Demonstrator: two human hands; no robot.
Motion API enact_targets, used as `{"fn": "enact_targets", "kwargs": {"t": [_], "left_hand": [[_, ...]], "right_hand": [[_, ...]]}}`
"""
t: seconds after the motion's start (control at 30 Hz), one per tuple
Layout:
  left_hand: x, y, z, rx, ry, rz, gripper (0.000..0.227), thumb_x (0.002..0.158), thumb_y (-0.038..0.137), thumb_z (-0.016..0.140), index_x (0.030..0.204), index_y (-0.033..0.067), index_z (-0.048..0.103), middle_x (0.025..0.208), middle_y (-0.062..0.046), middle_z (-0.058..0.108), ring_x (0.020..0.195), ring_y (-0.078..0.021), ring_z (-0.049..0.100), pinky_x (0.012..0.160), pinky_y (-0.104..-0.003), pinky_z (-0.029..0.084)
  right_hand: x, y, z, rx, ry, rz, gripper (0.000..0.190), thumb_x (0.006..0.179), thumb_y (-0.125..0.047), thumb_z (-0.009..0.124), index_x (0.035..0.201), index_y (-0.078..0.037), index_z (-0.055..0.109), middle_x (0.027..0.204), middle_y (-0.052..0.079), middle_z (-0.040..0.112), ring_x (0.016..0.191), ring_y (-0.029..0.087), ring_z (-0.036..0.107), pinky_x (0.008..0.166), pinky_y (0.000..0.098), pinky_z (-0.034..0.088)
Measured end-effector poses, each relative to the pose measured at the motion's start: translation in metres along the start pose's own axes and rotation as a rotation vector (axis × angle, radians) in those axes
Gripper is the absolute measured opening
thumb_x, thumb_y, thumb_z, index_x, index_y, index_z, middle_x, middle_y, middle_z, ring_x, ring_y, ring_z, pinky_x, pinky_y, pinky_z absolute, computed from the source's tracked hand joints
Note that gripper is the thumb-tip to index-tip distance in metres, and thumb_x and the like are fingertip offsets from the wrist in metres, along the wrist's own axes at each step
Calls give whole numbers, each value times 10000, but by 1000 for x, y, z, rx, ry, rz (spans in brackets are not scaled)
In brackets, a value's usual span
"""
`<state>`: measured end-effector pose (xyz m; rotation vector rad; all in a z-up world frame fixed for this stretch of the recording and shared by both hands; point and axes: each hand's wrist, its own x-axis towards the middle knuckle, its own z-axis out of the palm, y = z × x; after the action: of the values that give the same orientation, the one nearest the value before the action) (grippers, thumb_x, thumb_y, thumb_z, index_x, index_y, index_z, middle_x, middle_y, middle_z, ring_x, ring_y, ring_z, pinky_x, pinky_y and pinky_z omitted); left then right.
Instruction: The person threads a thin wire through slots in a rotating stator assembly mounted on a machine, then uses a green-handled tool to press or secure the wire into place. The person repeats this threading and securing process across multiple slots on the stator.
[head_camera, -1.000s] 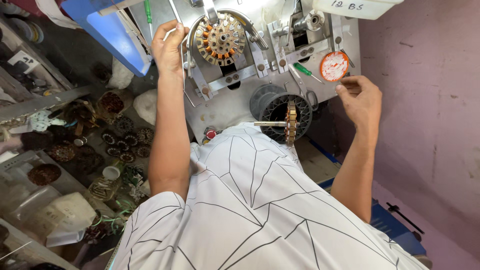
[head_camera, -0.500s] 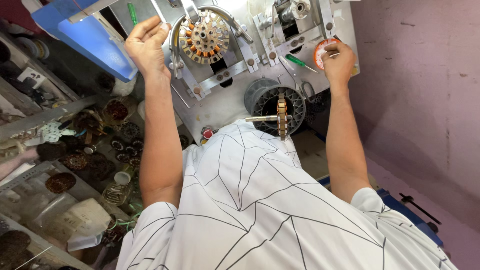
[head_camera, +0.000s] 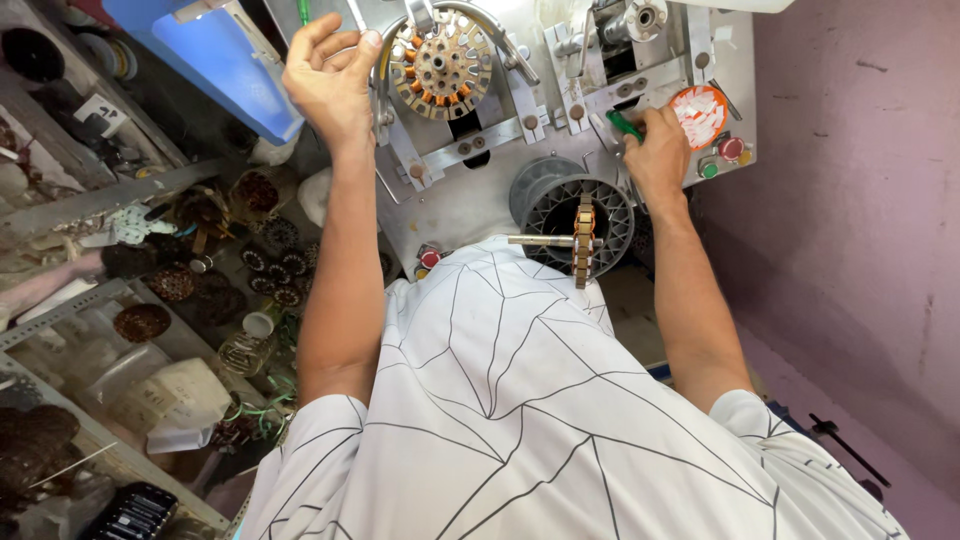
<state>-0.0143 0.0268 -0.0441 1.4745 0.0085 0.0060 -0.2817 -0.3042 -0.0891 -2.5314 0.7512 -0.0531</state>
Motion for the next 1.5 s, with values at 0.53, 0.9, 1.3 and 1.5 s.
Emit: {"fn": "enact_targets", "kwargs": {"t": [0.53,0.9,1.3,1.5], "left_hand": [[3,29,7,219,-71,-91,441,827,-84,828,1214,-65,618,908,-176,794,810,-164,773,749,-248,626],[2,29,11,287,37,-81,445,771,-77,790,1182,-53,619,882,-164,803,799,-186,767,730,-266,611],[3,28,-6,339,-3,-68,429,740,5,855,1126,-78,686,1163,-197,704,837,-224,796,711,-271,611],[9,17,-16,547,-54,146,205,716,62,899,895,-2,824,1162,-191,715,945,-275,760,825,-337,600]], "right_hand": [[-32,-15,-6,265,-214,-62,245,811,-115,780,1010,-19,673,966,143,682,833,315,692,737,397,533],[-70,-27,6,-17,-103,-92,164,880,-215,697,914,-55,679,941,161,680,850,403,662,724,489,512],[-73,-3,27,-25,-69,-93,193,848,-225,718,890,-46,658,928,160,695,867,402,666,744,481,515],[-43,-10,-11,284,-222,163,184,859,-154,737,957,-6,692,836,142,737,731,215,709,685,351,541]]}}
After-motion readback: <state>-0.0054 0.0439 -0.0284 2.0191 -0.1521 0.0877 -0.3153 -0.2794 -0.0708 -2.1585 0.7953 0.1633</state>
